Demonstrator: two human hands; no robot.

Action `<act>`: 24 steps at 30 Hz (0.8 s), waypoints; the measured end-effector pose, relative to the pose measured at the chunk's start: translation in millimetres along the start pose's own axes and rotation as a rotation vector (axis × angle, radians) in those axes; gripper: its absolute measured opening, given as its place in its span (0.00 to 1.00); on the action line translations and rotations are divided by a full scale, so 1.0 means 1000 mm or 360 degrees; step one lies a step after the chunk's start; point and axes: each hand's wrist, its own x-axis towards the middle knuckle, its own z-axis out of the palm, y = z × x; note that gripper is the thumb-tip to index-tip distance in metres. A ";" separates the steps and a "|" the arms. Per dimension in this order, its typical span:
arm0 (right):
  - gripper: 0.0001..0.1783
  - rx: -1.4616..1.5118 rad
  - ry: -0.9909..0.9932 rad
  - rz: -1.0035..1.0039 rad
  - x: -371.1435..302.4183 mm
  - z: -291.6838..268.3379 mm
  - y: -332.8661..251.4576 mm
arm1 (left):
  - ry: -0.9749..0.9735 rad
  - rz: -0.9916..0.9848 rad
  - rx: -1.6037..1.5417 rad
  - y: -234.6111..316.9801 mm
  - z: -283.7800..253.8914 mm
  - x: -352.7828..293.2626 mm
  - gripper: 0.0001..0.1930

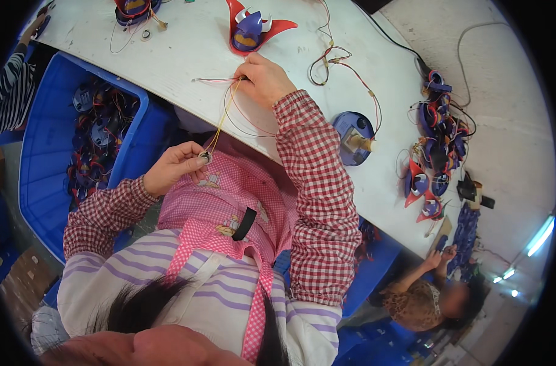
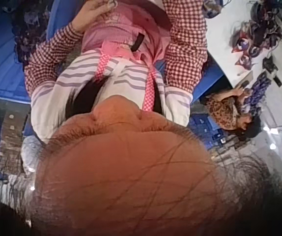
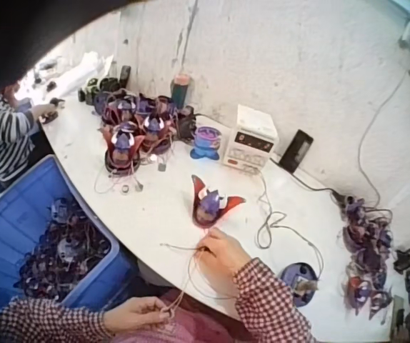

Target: Assembling toy figures by connecting internal wiring and testing them on a circular jig.

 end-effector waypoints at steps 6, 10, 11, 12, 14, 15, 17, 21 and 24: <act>0.06 -0.0221 0.0024 -0.0101 0.003 0.004 0.000 | -0.0009 -0.0005 -0.0031 -0.001 -0.001 0.000 0.07; 0.06 -0.0321 0.0037 -0.0098 0.005 0.005 -0.003 | -0.0002 -0.0024 -0.0007 -0.002 -0.002 0.000 0.07; 0.06 -0.0321 0.0038 -0.0097 0.005 0.005 -0.004 | -0.0003 -0.0024 -0.0006 -0.001 -0.002 0.000 0.07; 0.06 -0.0307 0.0019 -0.0082 0.005 0.004 -0.005 | -0.0002 -0.0017 -0.0024 -0.001 -0.002 0.000 0.07; 0.08 -0.0279 -0.0015 -0.0048 0.004 0.001 -0.007 | -0.0007 -0.0004 -0.0056 0.001 -0.001 0.000 0.07; 0.09 -0.0266 -0.0029 -0.0029 0.002 0.000 -0.008 | -0.0012 0.0002 -0.0070 0.002 0.000 0.000 0.07; 0.10 -0.0349 0.0074 -0.0088 -0.003 -0.002 -0.008 | -0.0014 0.0009 -0.0068 0.002 0.001 0.000 0.07; 0.17 -0.0589 0.0427 -0.0247 -0.024 -0.009 -0.013 | -0.0009 0.0023 -0.0069 0.003 0.002 0.000 0.07; 0.19 -0.0416 0.0550 -0.0070 -0.056 -0.031 -0.031 | 0.0027 0.0065 -0.0016 0.005 0.004 0.000 0.07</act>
